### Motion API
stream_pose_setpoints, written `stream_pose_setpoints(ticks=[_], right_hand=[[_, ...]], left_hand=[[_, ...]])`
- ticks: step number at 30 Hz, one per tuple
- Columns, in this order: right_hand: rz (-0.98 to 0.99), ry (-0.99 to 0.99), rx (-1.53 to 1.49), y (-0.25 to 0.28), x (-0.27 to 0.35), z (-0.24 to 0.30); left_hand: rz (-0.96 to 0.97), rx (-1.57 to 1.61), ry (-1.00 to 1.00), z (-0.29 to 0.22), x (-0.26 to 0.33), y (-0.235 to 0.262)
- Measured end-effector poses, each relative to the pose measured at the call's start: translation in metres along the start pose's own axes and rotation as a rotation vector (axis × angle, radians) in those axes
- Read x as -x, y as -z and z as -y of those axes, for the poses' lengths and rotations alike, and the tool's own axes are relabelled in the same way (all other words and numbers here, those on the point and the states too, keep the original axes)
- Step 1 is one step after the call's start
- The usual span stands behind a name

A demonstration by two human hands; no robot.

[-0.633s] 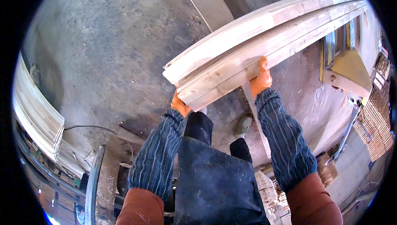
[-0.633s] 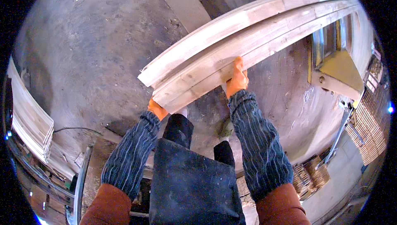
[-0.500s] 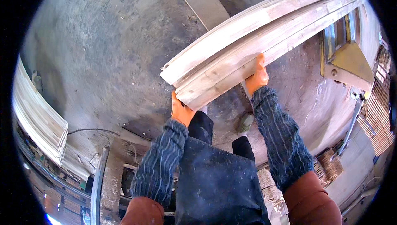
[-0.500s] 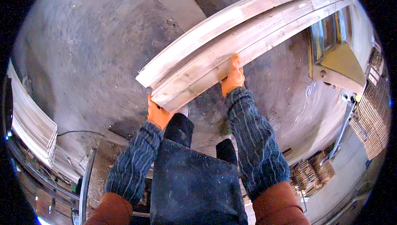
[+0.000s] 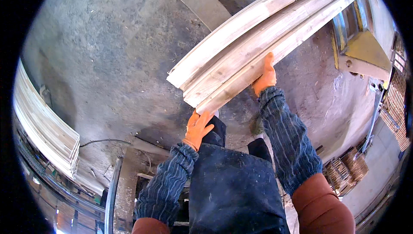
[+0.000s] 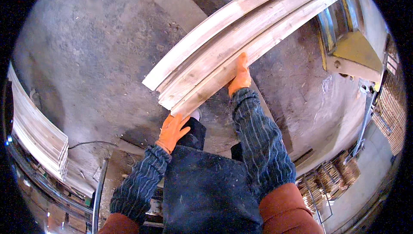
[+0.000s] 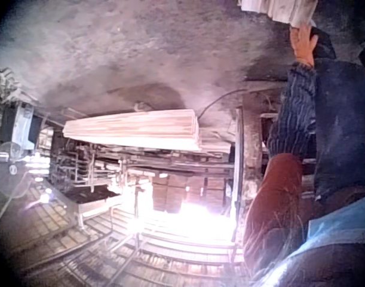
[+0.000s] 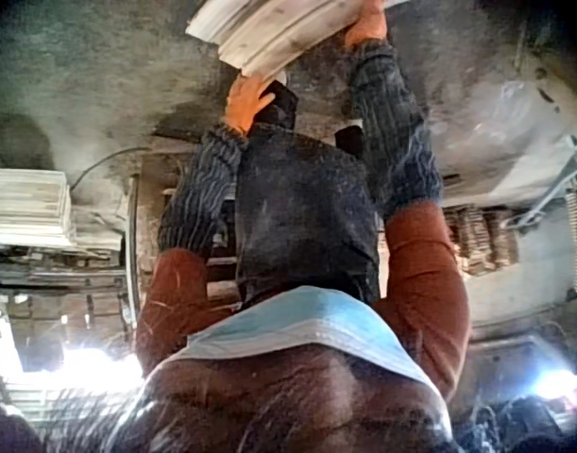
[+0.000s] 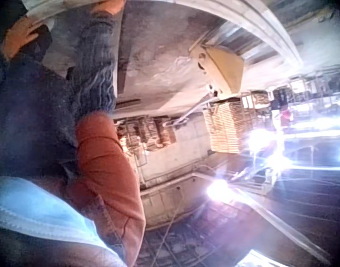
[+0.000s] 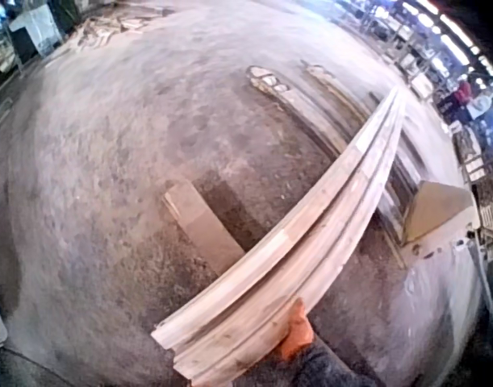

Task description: The person picks up wooden planks from a stack by hand and feeds them through a roller glue spreader. They then stack the glue-coated planks one at a time onto a pallet jack.

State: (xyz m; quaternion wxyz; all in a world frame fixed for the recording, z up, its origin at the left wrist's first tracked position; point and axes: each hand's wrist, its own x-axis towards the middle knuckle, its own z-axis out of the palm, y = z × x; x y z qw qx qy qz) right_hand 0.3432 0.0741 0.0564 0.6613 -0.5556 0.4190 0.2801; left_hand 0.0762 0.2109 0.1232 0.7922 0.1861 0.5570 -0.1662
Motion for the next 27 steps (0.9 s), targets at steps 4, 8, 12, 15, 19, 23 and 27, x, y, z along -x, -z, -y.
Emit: stream_pose_setpoints(ticks=[4,8,12,15,19,23,27], right_hand=[[0.093,-0.118,-0.122,0.025,0.000,0.016],[0.177,-0.061,-0.156,0.044,0.035,0.033],[0.222,0.018,-0.182,0.053,0.098,0.036],[0.325,0.002,-0.079,0.028,0.193,0.031],[0.540,-0.036,0.319,0.023,0.326,0.031],[0.923,-0.361,0.222,0.087,0.350,0.041],[0.646,0.292,0.316,0.132,0.296,0.132]], left_hand=[[-0.114,-0.607,-0.178,-0.019,0.018,-0.009],[-0.443,-1.000,-0.908,-0.063,0.040,-0.056],[0.063,-0.823,-0.934,-0.093,0.031,-0.159],[0.330,-0.926,-0.637,-0.121,0.026,-0.248],[0.416,-1.077,-0.330,-0.144,0.046,-0.300],[0.372,-1.011,-0.230,-0.093,0.128,-0.232],[0.177,-1.257,-0.008,-0.057,0.327,-0.195]])
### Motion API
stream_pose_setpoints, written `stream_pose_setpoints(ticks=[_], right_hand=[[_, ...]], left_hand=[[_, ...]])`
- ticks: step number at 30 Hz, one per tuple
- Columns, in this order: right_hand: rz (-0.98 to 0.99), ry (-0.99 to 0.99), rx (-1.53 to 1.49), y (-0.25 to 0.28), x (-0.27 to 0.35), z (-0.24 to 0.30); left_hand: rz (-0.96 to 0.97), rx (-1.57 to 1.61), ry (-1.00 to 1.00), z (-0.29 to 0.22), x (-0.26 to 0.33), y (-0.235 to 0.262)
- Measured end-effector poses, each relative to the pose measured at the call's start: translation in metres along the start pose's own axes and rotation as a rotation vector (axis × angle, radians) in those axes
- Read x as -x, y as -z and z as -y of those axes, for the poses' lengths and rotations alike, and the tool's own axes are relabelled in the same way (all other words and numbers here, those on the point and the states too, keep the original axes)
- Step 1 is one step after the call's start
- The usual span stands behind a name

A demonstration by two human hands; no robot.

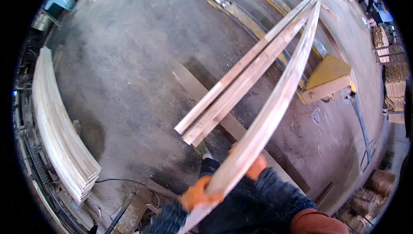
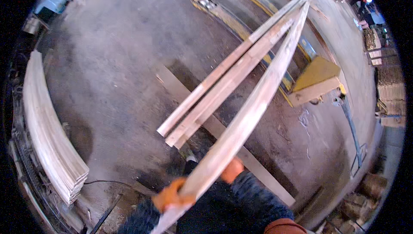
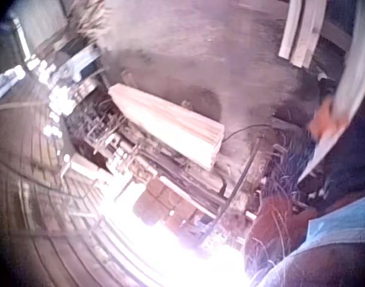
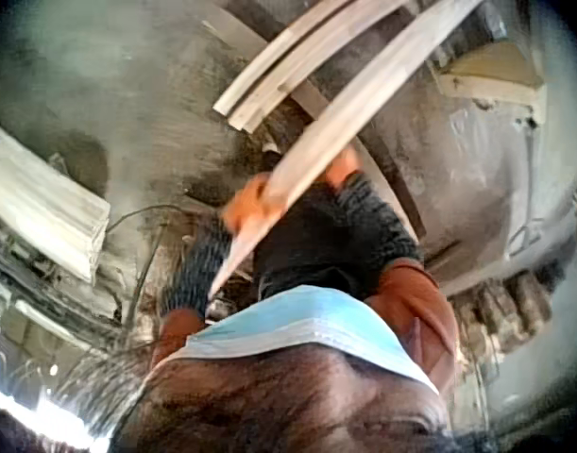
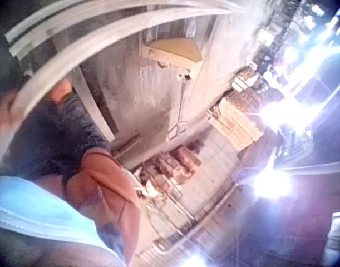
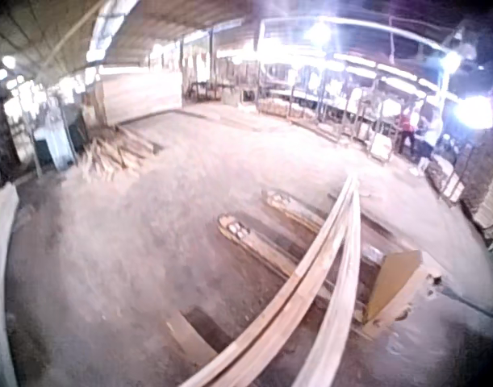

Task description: The person picks up wooden planks from a stack by hand and feeds them through a roller glue spreader. They then stack the glue-coated planks one at a time onto a pallet jack.

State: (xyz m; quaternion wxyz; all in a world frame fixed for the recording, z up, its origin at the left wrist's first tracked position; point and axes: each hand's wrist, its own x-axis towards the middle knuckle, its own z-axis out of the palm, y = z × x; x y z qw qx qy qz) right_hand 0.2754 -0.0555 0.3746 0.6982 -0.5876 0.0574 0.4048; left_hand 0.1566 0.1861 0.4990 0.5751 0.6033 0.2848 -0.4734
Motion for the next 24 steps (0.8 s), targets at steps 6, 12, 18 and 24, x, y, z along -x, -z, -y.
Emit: stream_pose_setpoints(ticks=[6,12,18,24], right_hand=[[-0.295,0.106,-0.504,0.155,-0.039,0.119],[-0.174,0.163,-0.539,0.200,0.033,0.075],[-0.068,0.219,-0.357,0.194,0.113,0.088],[0.637,0.322,-0.434,0.174,0.170,0.168]], left_hand=[[-0.348,-0.001,-0.150,0.131,0.176,-0.171],[-0.620,-0.310,-0.031,0.151,0.267,-0.282],[-0.964,-0.352,-0.184,0.183,0.327,-0.365],[-1.166,-0.410,-0.314,0.218,0.321,-0.400]])
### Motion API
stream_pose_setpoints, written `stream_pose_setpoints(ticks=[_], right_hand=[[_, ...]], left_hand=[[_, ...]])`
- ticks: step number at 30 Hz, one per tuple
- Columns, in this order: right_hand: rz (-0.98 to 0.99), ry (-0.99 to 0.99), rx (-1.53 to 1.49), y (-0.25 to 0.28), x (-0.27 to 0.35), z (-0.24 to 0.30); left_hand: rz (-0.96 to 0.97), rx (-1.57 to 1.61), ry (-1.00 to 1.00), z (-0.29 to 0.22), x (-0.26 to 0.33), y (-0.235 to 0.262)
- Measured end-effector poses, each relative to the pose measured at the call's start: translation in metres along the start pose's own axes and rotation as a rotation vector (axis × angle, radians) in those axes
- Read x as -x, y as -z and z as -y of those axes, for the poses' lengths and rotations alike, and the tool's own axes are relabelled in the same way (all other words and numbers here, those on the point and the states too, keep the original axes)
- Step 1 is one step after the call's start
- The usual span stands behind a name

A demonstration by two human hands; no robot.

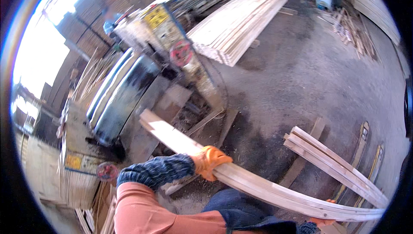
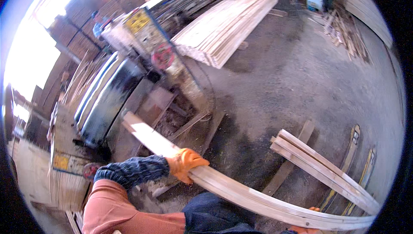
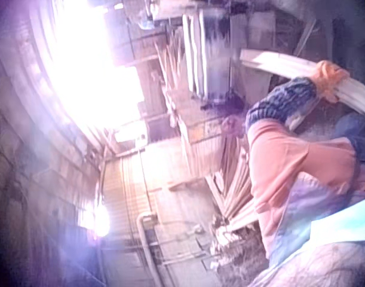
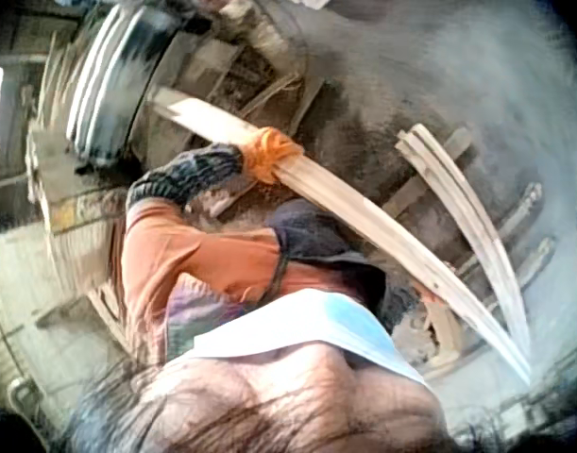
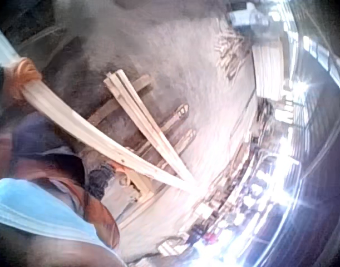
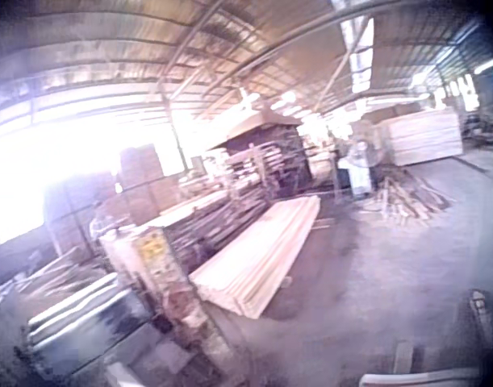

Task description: The person picks up wooden planks from a stack by hand and feeds them through a roller glue spreader. They then stack the glue-coated planks one at a time onto a pallet jack.

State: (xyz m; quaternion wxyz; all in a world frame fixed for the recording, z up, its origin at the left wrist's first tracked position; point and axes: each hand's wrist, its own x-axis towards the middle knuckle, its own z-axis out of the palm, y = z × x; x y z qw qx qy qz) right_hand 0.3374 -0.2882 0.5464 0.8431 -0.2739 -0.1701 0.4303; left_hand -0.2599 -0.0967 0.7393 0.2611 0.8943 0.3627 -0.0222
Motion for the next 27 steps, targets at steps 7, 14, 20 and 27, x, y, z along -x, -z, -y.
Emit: stream_pose_setpoints(ticks=[7,14,20,27], right_hand=[[0.270,0.016,-0.025,-0.099,0.022,0.022],[-0.287,-0.241,-0.421,0.000,0.049,0.010],[-0.679,-0.301,-0.092,-0.211,0.142,-0.133],[-0.633,-0.553,-0.308,-0.236,0.207,-0.197]], left_hand=[[-0.281,-0.069,-0.110,0.065,0.093,0.022],[-0.141,-0.309,0.285,0.207,0.211,0.043],[0.265,-0.485,0.479,0.252,0.242,0.060],[-0.107,-0.186,-0.041,0.107,0.116,-0.012]])
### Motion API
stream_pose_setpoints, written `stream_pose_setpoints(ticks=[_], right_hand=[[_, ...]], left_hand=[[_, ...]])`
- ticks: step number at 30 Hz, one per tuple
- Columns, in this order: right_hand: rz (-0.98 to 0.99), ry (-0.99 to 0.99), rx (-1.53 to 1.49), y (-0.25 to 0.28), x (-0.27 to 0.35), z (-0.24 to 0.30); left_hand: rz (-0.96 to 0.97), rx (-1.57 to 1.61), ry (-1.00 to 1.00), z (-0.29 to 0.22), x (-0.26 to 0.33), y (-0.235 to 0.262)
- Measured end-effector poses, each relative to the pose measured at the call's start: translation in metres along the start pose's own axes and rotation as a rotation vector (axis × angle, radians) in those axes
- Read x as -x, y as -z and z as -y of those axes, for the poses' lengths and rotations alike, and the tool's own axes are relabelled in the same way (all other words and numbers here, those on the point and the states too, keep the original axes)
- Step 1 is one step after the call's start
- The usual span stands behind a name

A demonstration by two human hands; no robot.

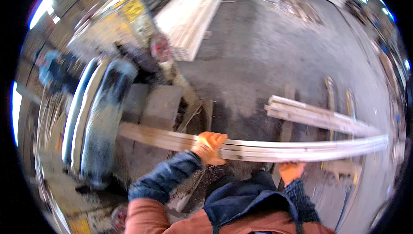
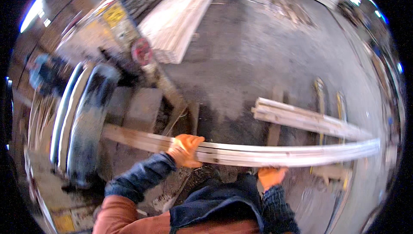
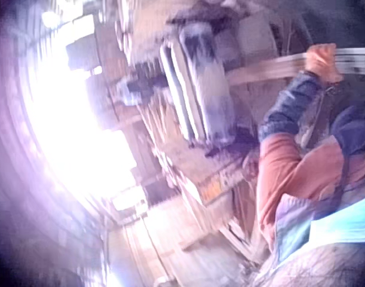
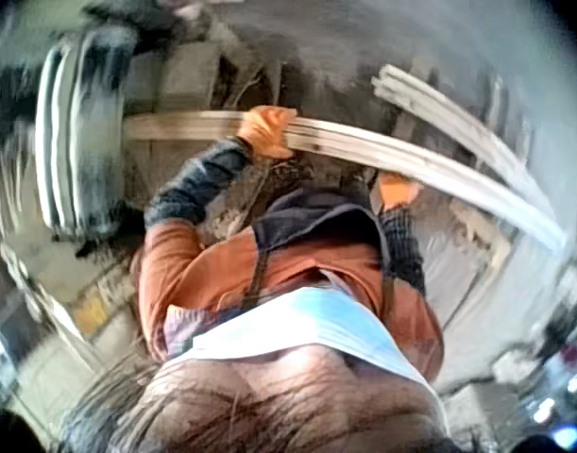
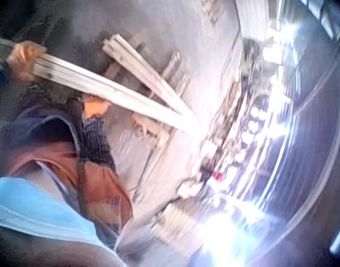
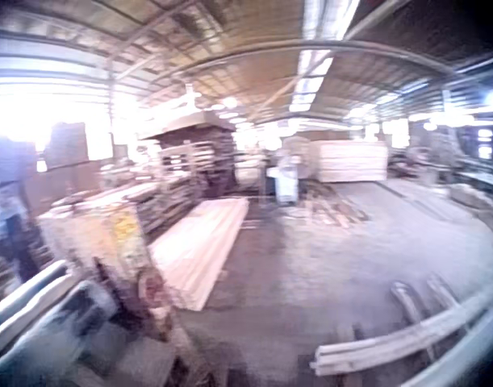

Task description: The person picks up wooden planks from a stack by hand and feeds them through a roller glue spreader. They then stack the glue-coated planks one at a time onto a pallet jack.

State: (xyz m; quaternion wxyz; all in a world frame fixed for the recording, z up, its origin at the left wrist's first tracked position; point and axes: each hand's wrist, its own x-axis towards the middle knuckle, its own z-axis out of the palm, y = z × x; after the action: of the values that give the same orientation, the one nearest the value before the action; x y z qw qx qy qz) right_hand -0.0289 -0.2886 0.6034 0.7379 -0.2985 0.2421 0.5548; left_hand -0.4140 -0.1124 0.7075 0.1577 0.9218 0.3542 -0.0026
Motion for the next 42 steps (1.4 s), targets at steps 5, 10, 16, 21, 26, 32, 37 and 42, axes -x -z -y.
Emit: stream_pose_setpoints(ticks=[5,10,16,21,26,32,37,42], right_hand=[[0.265,-0.294,0.648,0.012,0.042,0.016],[0.740,0.843,2.053,-0.076,0.106,0.044],[0.485,1.064,2.861,-0.070,0.046,0.123],[0.766,0.911,2.802,-0.077,0.047,0.080],[0.826,0.861,2.770,-0.102,0.048,0.003],[0.799,1.003,2.606,-0.078,0.030,-0.071],[0.922,1.355,2.480,-0.050,0.027,-0.061],[0.817,1.131,2.699,-0.043,0.060,0.084]], left_hand=[[-0.111,0.096,-0.041,-0.039,-0.032,-0.027],[-0.013,0.076,-0.144,-0.040,-0.038,-0.016],[0.042,0.024,-0.201,0.017,0.018,-0.001],[0.139,-0.094,0.038,0.033,0.059,0.019],[-0.073,-0.072,-0.111,-0.003,0.042,0.020],[-0.263,-0.021,-0.172,-0.123,-0.058,-0.054],[-0.104,-0.083,-0.150,-0.079,-0.034,-0.048],[0.016,-0.167,-0.012,-0.046,0.031,-0.016]])
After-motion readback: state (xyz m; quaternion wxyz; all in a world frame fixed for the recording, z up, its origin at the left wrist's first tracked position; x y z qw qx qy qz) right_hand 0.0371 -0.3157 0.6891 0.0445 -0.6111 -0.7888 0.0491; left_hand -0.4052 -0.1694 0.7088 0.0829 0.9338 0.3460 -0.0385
